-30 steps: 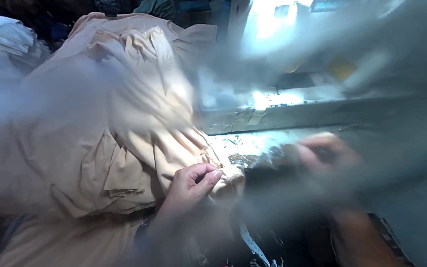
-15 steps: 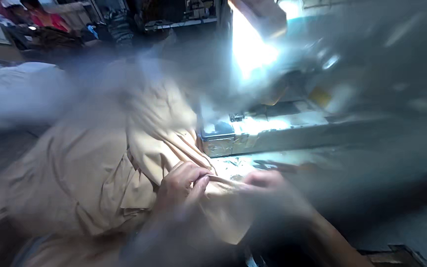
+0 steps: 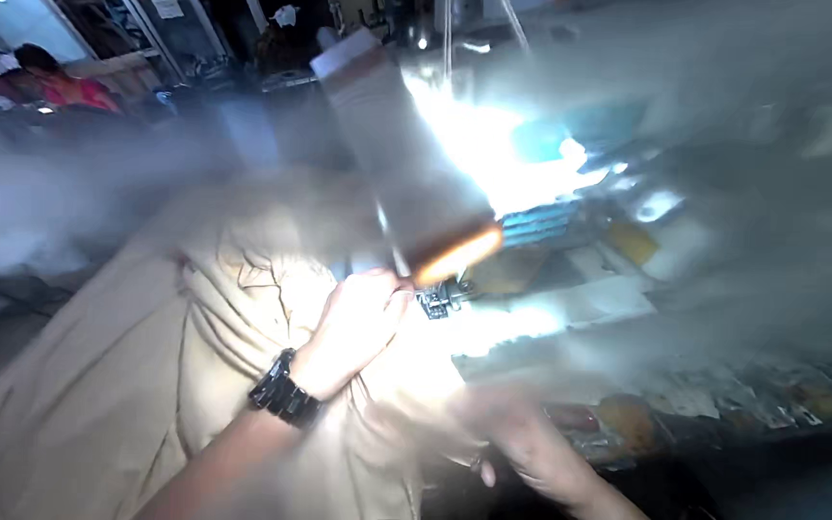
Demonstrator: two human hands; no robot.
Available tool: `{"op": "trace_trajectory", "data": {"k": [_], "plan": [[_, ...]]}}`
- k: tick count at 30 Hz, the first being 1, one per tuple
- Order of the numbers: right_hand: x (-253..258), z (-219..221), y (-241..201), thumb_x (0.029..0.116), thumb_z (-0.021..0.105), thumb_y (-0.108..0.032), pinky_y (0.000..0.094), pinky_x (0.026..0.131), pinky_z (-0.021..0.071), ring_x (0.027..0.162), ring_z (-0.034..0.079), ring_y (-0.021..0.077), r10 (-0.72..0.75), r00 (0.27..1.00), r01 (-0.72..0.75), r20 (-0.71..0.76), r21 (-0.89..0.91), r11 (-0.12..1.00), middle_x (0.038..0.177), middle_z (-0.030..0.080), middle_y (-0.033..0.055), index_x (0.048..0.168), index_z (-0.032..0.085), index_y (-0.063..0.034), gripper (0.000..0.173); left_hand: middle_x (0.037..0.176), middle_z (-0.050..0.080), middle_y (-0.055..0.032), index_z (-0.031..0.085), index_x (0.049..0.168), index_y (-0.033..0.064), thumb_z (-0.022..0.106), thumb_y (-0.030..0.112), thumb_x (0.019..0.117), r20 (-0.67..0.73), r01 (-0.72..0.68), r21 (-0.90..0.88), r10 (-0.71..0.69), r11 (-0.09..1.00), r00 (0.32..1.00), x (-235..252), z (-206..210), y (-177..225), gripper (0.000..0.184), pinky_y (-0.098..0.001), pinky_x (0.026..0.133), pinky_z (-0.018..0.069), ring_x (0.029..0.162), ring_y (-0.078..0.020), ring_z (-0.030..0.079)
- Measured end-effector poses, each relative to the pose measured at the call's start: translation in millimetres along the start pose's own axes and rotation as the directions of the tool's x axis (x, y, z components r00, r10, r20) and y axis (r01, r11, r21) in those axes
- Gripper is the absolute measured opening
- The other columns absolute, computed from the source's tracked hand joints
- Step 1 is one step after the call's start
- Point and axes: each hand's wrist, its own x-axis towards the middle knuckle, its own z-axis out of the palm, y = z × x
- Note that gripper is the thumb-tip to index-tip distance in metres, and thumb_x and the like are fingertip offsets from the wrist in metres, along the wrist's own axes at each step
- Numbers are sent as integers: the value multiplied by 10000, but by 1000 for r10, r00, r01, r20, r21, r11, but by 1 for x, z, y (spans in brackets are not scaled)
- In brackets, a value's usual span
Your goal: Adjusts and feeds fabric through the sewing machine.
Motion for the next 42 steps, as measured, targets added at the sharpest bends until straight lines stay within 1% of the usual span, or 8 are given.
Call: {"op": "trace_trajectory", "data": {"k": [3,6,9,17,24,30,35,42], "plan": [[8,-2,-3,1014,535,-104,126,471,512,519,603,-59,11,999,-10,-30,35,999,642,666,-117,770,680,-109,284,939,691,-86,704,1027,29,709,161,905,56,36,-94,-31,995,998,5,1,-7,180,-354,809,536,887,-168,659],[14,-3,-3,1019,515,-100,124,460,504,492,592,-54,-23,997,25,-69,34,999,612,657,-113,740,660,-117,315,1077,698,-235,691,1118,-95,606,46,973,258,112,-53,-94,992,962,1,6,-22,219,-378,953,487,1024,-275,657],[19,-2,2,1036,510,-139,123,453,487,476,573,-56,-86,993,87,-82,4,996,586,640,-106,714,649,-115,352,1003,700,-235,702,1056,-88,637,64,965,264,183,-39,-167,982,950,13,14,-29,189,-443,885,512,947,-307,672],[23,-2,5,1020,524,-130,117,432,460,446,546,-60,-114,990,106,-87,-87,991,567,641,-89,662,614,-108,369,917,705,-154,709,999,-29,744,79,850,-80,-63,-152,51,986,995,28,16,-10,187,-388,827,524,894,-224,673],[26,-3,3,1007,515,-125,115,429,435,436,522,-68,-65,996,56,-62,-132,990,560,638,-85,640,605,-107,378,916,705,-132,716,991,-15,768,100,852,-83,-60,-180,46,982,996,34,15,-11,187,-358,821,526,890,-193,666],[26,-5,5,968,573,-134,124,442,451,455,545,-63,-42,997,29,-71,-184,983,557,632,-90,596,580,-121,372,937,715,-181,716,1016,-21,755,184,894,45,100,-150,-94,984,995,40,7,-4,242,-522,831,538,914,-309,697],[25,0,6,959,588,-115,141,436,483,459,572,-44,-39,992,16,-119,-187,982,555,630,-68,610,609,-97,350,958,698,-126,732,1023,41,588,356,995,64,187,-84,-182,979,981,17,14,-1,347,-537,798,524,901,-293,683],[25,-1,8,949,589,-100,139,436,489,467,585,-42,-57,990,34,-129,-172,985,560,637,-79,612,613,-117,338,922,707,-127,748,964,45,626,273,985,20,192,-47,-191,980,981,19,14,3,259,-546,746,520,863,-312,691]]}}
